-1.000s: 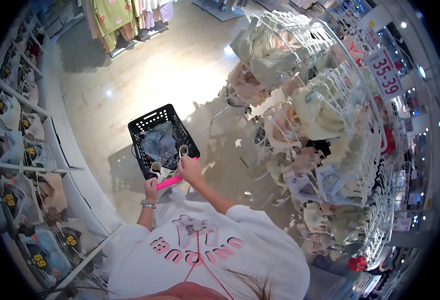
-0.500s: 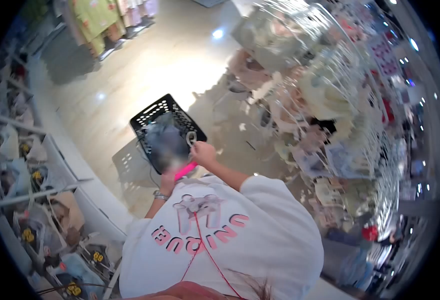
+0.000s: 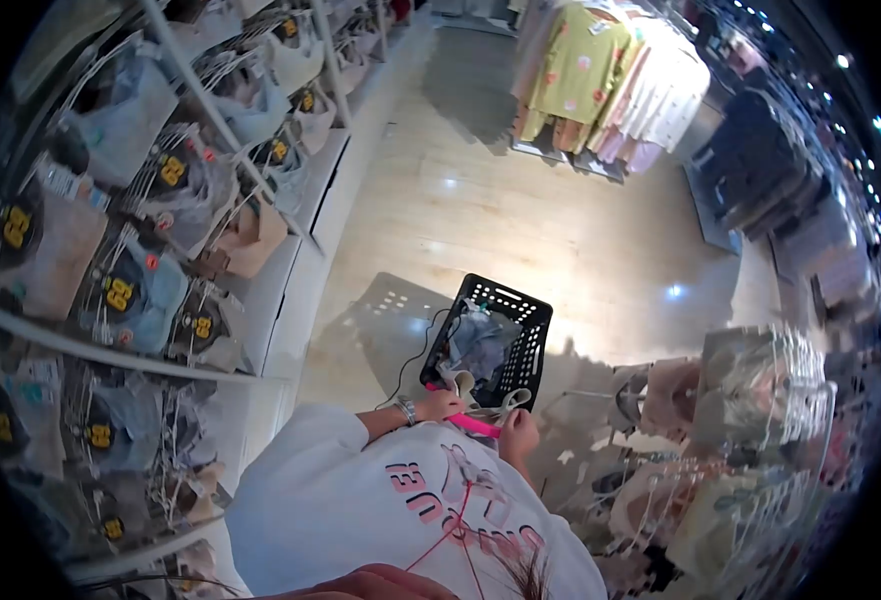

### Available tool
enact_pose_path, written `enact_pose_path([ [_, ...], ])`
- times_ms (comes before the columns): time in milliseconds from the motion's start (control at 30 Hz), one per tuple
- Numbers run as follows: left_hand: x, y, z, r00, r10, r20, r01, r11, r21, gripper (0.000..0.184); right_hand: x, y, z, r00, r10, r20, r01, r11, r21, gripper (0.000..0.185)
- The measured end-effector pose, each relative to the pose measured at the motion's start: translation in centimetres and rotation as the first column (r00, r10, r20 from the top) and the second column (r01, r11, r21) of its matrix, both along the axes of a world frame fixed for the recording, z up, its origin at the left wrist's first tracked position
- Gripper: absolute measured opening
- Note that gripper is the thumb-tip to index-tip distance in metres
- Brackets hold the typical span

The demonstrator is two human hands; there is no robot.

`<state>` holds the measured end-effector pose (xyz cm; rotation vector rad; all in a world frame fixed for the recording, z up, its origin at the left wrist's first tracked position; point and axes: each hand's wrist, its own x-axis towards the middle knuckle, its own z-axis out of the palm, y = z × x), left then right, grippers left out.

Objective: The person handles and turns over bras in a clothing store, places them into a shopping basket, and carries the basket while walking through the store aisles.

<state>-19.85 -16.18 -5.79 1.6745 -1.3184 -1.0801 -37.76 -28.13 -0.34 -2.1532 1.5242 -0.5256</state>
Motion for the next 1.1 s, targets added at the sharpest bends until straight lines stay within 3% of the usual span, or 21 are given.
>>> enact_pose_path([
  [67,0.1,-0.2,0.1,0.998,0.059,-0.036,-0.056,0.996,0.07,0.027,-0.1,-0.5,-0.1,0.998,0.053,-0.021,-0.054,0.999,-0.007,0.025],
  [167,-0.8,-0.4,-1.2,0.964,0.265,0.037,-0.261,0.962,-0.085,0.028,-0.1,-1.5,-0.2,0.984,0.173,-0.054,-0.17,0.984,0.045,0.029],
  [367,-1.0,-2.2,-1.8,0.858,0.514,-0.004,-0.514,0.856,-0.053,0.026,0.1,-3.5,1.2,0.939,0.34,-0.052,-0.328,0.929,0.17,0.038],
  [600,-4.2,-2.7,-0.2,0.667,0.745,0.006,-0.745,0.667,-0.023,0.032,-1.3,-6.1,-0.2,0.834,0.55,-0.039,-0.55,0.835,0.019,0.035],
  [767,-8.8,-3.7,-2.6,0.51,0.86,-0.002,-0.86,0.51,0.021,0.034,-2.9,-8.5,-0.4,0.793,0.606,-0.058,-0.609,0.789,-0.079,0.031],
  [800,-9.6,-3.8,-3.2,0.528,0.849,-0.006,-0.846,0.527,0.083,0.034,-3.2,-9.1,-0.5,0.787,0.616,-0.041,-0.617,0.783,-0.076,0.03],
  [867,-12.0,-3.6,-1.3,0.601,0.797,-0.056,-0.797,0.603,0.032,0.034,-3.8,-10.6,-0.6,0.761,0.646,-0.064,-0.649,0.759,-0.05,0.029],
  [967,-15.5,-4.5,-1.7,0.581,0.804,-0.124,-0.793,0.594,0.133,0.033,-5.0,-12.3,-0.1,0.741,0.665,-0.092,-0.672,0.734,-0.102,0.028],
  [1067,-19.3,-6.0,-2.9,0.602,0.798,0.024,-0.798,0.602,0.003,0.034,-6.2,-14.4,0.3,0.676,0.729,-0.107,-0.737,0.663,-0.131,0.027],
  [1100,-20.3,-6.6,-3.2,0.589,0.807,-0.047,-0.793,0.588,0.161,0.037,-6.4,-14.7,0.4,0.676,0.73,-0.102,-0.737,0.666,-0.113,0.024],
])
